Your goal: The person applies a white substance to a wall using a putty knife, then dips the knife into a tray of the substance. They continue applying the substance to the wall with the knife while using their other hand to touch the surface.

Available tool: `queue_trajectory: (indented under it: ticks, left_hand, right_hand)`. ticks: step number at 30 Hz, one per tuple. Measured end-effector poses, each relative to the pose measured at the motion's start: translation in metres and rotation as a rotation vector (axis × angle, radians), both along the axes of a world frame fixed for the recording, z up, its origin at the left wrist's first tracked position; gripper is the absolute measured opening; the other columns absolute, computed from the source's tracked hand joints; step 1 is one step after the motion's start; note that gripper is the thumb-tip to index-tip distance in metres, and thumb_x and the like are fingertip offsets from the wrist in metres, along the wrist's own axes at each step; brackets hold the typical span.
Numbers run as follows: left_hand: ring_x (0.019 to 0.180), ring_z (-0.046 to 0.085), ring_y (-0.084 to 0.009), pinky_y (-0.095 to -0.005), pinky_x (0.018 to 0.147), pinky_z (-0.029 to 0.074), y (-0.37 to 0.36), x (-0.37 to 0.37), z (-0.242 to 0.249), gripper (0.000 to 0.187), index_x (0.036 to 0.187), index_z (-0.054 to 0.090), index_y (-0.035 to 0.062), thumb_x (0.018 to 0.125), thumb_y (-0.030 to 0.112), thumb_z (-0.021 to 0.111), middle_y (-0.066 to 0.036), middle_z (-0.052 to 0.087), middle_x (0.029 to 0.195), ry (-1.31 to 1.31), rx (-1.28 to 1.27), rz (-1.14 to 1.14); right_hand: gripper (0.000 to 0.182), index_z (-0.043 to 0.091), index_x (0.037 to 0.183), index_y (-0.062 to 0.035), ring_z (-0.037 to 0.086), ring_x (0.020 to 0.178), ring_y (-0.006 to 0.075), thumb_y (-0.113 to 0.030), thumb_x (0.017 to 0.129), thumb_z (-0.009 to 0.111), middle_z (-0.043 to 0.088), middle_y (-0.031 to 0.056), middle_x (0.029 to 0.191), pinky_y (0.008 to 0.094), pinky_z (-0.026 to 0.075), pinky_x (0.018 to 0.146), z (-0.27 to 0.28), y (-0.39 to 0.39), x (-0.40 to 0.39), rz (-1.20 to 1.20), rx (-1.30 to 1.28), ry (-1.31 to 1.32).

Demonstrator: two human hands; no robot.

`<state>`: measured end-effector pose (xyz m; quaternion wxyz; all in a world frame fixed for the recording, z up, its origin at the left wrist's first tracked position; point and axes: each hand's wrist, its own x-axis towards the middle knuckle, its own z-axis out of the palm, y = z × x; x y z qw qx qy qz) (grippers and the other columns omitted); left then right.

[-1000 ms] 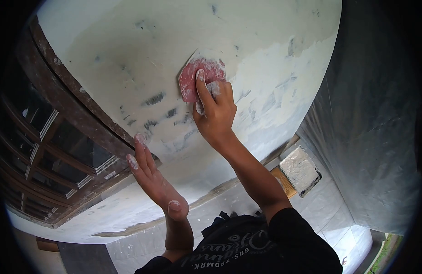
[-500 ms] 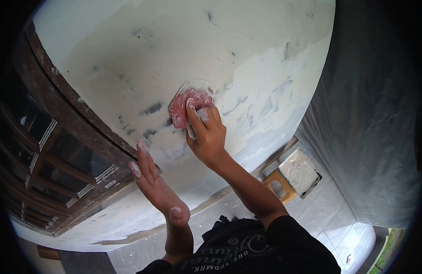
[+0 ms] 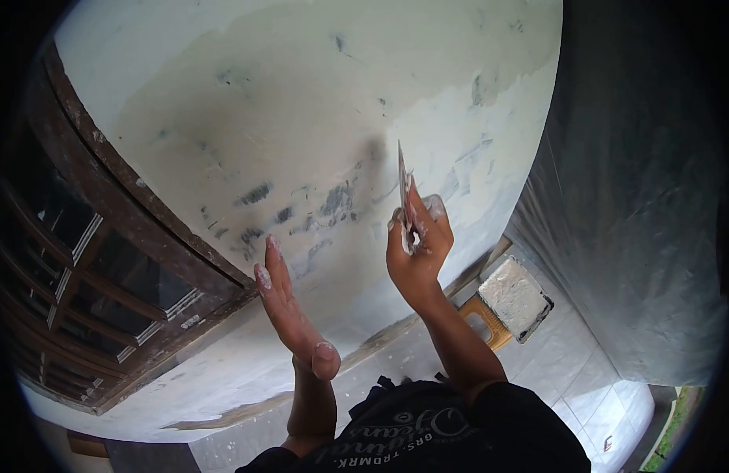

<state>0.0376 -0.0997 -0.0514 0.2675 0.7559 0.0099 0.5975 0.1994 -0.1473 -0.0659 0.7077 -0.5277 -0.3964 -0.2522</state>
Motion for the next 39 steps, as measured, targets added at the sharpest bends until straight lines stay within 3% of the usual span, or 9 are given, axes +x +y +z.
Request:
queue_trajectory:
  ticks: [2, 7, 11, 19, 27, 30, 32, 35, 39]
  left_hand:
    - [0.141, 0.022, -0.0485, -0.0591, 0.114, 0.014, -0.002, 0.004, 0.000, 0.094, 0.153, 0.006, 0.0027, 0.087, 0.060, 0.042, -0.032, 0.020, 0.152, 0.003, 0.008, -0.012]
    - [0.141, 0.022, -0.0490, -0.0589, 0.114, 0.015, -0.008, 0.006, 0.003, 0.093, 0.153, 0.006, 0.0028, 0.087, 0.058, 0.042, -0.033, 0.020, 0.152, 0.014, 0.006, -0.018]
    - [0.141, 0.022, -0.0492, -0.0582, 0.115, 0.015, -0.005, 0.004, 0.000, 0.093, 0.153, 0.006, 0.0021, 0.087, 0.058, 0.041, -0.033, 0.020, 0.152, 0.014, 0.004, 0.003]
    - [0.141, 0.023, -0.0486, -0.0569, 0.115, 0.015, -0.009, 0.014, 0.002, 0.096, 0.152, 0.005, 0.0004, 0.087, 0.062, 0.041, -0.034, 0.021, 0.151, 0.013, 0.007, -0.013]
    - [0.141, 0.022, -0.0486, -0.0578, 0.114, 0.015, -0.011, 0.016, 0.002, 0.100, 0.152, 0.006, -0.0002, 0.086, 0.065, 0.043, -0.035, 0.021, 0.151, 0.009, -0.016, -0.032]
    - [0.141, 0.022, -0.0490, -0.0582, 0.114, 0.014, -0.010, 0.018, 0.000, 0.098, 0.152, 0.006, 0.0008, 0.086, 0.062, 0.044, -0.035, 0.020, 0.151, 0.013, -0.018, -0.043]
    - [0.141, 0.021, -0.0491, -0.0584, 0.114, 0.014, -0.014, 0.016, -0.001, 0.097, 0.152, 0.006, 0.0014, 0.086, 0.061, 0.044, -0.035, 0.020, 0.151, 0.028, -0.031, -0.044]
    - [0.141, 0.021, -0.0491, -0.0586, 0.114, 0.014, -0.015, 0.015, -0.001, 0.097, 0.153, 0.006, 0.0024, 0.085, 0.060, 0.045, -0.034, 0.019, 0.152, 0.032, -0.036, -0.049]
    - [0.141, 0.021, -0.0491, -0.0588, 0.114, 0.013, -0.010, 0.011, -0.002, 0.097, 0.153, 0.005, 0.0022, 0.085, 0.059, 0.045, -0.033, 0.020, 0.152, 0.022, -0.005, -0.027]
  right_hand:
    - [0.052, 0.057, 0.127, 0.0062, 0.049, 0.071, 0.0183, 0.012, 0.075, 0.062, 0.050, 0.0103, 0.081, 0.0283, 0.042, 0.059, 0.019, 0.017, 0.024, -0.198, 0.035, -0.187]
    - [0.062, 0.058, 0.128, -0.0007, 0.050, 0.072, 0.0236, 0.009, 0.067, 0.070, 0.051, 0.0106, 0.080, 0.0332, 0.044, 0.060, 0.041, 0.054, 0.041, -0.319, -0.069, -0.195]
    - [0.067, 0.059, 0.126, -0.0030, 0.051, 0.072, 0.0253, 0.002, 0.062, 0.077, 0.052, 0.0103, 0.080, 0.0353, 0.045, 0.059, 0.041, 0.065, 0.031, -0.295, -0.191, -0.148]
    - [0.068, 0.059, 0.124, -0.0029, 0.055, 0.081, 0.0311, 0.006, 0.059, 0.072, 0.056, 0.0129, 0.085, 0.0387, 0.049, 0.062, 0.017, 0.065, 0.014, -0.211, -0.183, -0.180]
    - [0.063, 0.060, 0.123, 0.0010, 0.057, 0.078, 0.0305, 0.010, 0.061, 0.070, 0.056, 0.0165, 0.088, 0.0349, 0.050, 0.064, -0.023, 0.009, -0.011, -0.028, -0.275, -0.181]
    - [0.056, 0.058, 0.124, 0.0053, 0.056, 0.074, 0.0246, 0.012, 0.068, 0.066, 0.056, 0.0161, 0.086, 0.0311, 0.048, 0.063, -0.015, 0.002, 0.004, -0.064, -0.134, -0.087]
    - [0.059, 0.058, 0.125, 0.0034, 0.053, 0.072, 0.0253, 0.013, 0.067, 0.066, 0.055, 0.0142, 0.083, 0.0324, 0.047, 0.062, 0.012, 0.014, 0.024, -0.189, -0.050, -0.115]
    - [0.063, 0.059, 0.125, 0.0008, 0.053, 0.073, 0.0272, 0.012, 0.064, 0.069, 0.054, 0.0129, 0.084, 0.0353, 0.047, 0.061, 0.035, 0.041, 0.043, -0.322, -0.082, -0.157]
    - [0.066, 0.060, 0.122, -0.0019, 0.054, 0.082, 0.0294, 0.009, 0.058, 0.071, 0.056, 0.0110, 0.087, 0.0388, 0.048, 0.062, 0.036, 0.062, 0.029, -0.308, -0.179, -0.177]
